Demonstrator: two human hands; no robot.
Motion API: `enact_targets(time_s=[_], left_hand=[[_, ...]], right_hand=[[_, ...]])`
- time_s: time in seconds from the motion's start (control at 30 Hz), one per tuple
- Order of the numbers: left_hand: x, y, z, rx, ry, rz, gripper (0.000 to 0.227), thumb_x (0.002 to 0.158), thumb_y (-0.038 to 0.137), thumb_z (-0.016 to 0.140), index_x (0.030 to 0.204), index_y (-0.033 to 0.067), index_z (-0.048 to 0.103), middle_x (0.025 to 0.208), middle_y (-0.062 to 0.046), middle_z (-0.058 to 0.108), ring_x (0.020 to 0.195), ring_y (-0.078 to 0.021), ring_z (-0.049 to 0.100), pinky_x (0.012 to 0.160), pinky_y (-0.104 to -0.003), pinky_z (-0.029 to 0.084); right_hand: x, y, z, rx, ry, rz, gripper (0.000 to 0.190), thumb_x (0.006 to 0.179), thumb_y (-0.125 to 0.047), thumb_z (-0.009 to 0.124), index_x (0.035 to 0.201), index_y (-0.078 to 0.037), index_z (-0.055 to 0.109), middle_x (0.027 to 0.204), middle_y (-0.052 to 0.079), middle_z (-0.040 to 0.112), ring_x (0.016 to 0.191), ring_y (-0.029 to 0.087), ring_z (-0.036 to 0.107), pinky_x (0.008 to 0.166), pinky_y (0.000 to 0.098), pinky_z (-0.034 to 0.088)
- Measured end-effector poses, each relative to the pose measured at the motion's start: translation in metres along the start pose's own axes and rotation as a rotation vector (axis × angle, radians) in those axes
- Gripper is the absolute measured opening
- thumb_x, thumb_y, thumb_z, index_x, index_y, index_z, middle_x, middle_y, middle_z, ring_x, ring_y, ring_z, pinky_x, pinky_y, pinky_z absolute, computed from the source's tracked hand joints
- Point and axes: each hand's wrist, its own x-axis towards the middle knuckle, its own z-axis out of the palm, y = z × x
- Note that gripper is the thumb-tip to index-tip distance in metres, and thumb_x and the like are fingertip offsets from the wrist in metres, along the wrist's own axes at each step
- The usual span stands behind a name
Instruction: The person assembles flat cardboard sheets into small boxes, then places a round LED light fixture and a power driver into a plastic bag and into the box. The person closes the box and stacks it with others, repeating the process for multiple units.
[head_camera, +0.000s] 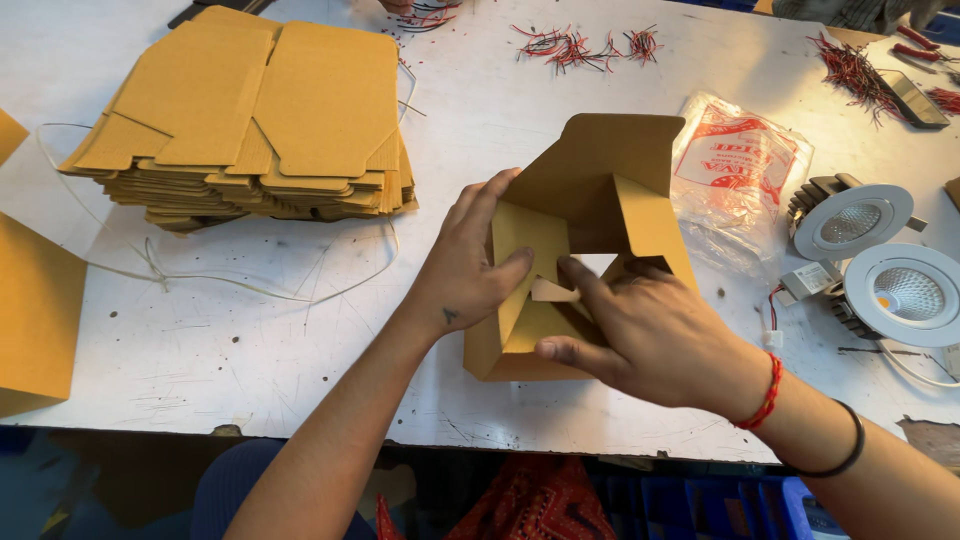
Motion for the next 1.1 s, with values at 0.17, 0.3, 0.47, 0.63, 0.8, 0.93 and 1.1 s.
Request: enact_targets(time_s=[0.17, 0.3, 0.47, 0.63, 0.8, 0.93, 1.1], left_hand=[[0.000, 0.001, 0.000, 0.113, 0.019, -0.026, 0.069, 0.093, 0.023, 0.066, 0.155, 0.0140, 0.038, 0.136, -0.012, 0.054, 0.122, -0.0284, 0.052, 0.103, -0.039, 0.046], [0.000, 0.003, 0.002, 0.133, 0.024, -0.050, 0.066, 0.096, 0.027, 0.063, 0.155, 0.0141, 0.038, 0.126, -0.011, 0.057, 0.109, -0.0261, 0.053, 0.098, -0.039, 0.047], [0.002, 0.000, -0.002, 0.048, -0.027, -0.141, 0.066, 0.096, 0.028, 0.059, 0.156, 0.0147, 0.035, 0.127, -0.009, 0.056, 0.100, -0.0248, 0.054, 0.091, -0.037, 0.050], [0.003, -0.006, 0.000, 0.042, -0.006, -0.049, 0.065, 0.098, 0.023, 0.059, 0.156, 0.0114, 0.034, 0.136, -0.011, 0.053, 0.116, -0.0251, 0.056, 0.100, -0.036, 0.047], [0.000, -0.005, -0.006, -0.037, 0.096, 0.195, 0.052, 0.098, 0.002, 0.059, 0.147, 0.0166, 0.054, 0.141, -0.011, 0.056, 0.133, -0.0241, 0.061, 0.109, -0.036, 0.054], [-0.004, -0.003, -0.007, -0.055, 0.138, 0.211, 0.057, 0.090, -0.003, 0.060, 0.143, 0.0161, 0.052, 0.136, -0.006, 0.060, 0.130, -0.0231, 0.058, 0.108, -0.038, 0.053], [-0.001, -0.007, -0.007, 0.146, 0.189, 0.299, 0.042, 0.087, -0.006, 0.060, 0.112, 0.0229, 0.077, 0.120, -0.002, 0.067, 0.121, -0.0200, 0.061, 0.104, -0.038, 0.056]], right_hand=[[-0.006, -0.008, 0.010, 0.018, 0.706, -0.207, 0.062, 0.079, -0.049, 0.075, 0.114, 0.001, 0.064, 0.096, 0.021, 0.070, 0.087, 0.041, 0.068, 0.076, 0.0471, 0.052], [-0.014, 0.013, 0.037, 0.028, 0.971, -0.430, 0.035, 0.091, -0.028, 0.077, 0.108, -0.002, 0.063, 0.106, 0.018, 0.069, 0.099, 0.038, 0.071, 0.087, 0.0420, 0.058], [-0.027, 0.070, 0.032, 0.401, 1.277, -0.160, 0.012, 0.106, -0.008, 0.056, 0.100, 0.000, 0.062, 0.107, 0.013, 0.072, 0.092, 0.025, 0.066, 0.080, 0.0329, 0.052], [0.027, 0.112, 0.012, 1.338, 0.604, -0.084, 0.040, 0.101, -0.005, 0.059, 0.141, -0.002, 0.056, 0.127, 0.006, 0.063, 0.114, 0.015, 0.064, 0.103, 0.0279, 0.053], [0.055, 0.109, 0.041, 1.173, 0.430, 0.055, 0.053, 0.082, 0.006, 0.073, 0.132, -0.005, 0.057, 0.123, 0.005, 0.067, 0.113, 0.016, 0.064, 0.094, 0.0312, 0.056], [0.051, 0.113, 0.056, 1.220, 0.737, -0.332, 0.036, 0.097, 0.013, 0.062, 0.129, -0.002, 0.061, 0.136, 0.006, 0.063, 0.133, 0.017, 0.059, 0.112, 0.0340, 0.052], [0.044, 0.122, 0.067, 1.200, 0.709, -0.372, 0.024, 0.097, 0.013, 0.055, 0.101, -0.003, 0.072, 0.135, 0.010, 0.067, 0.120, 0.017, 0.066, 0.107, 0.0351, 0.055]])
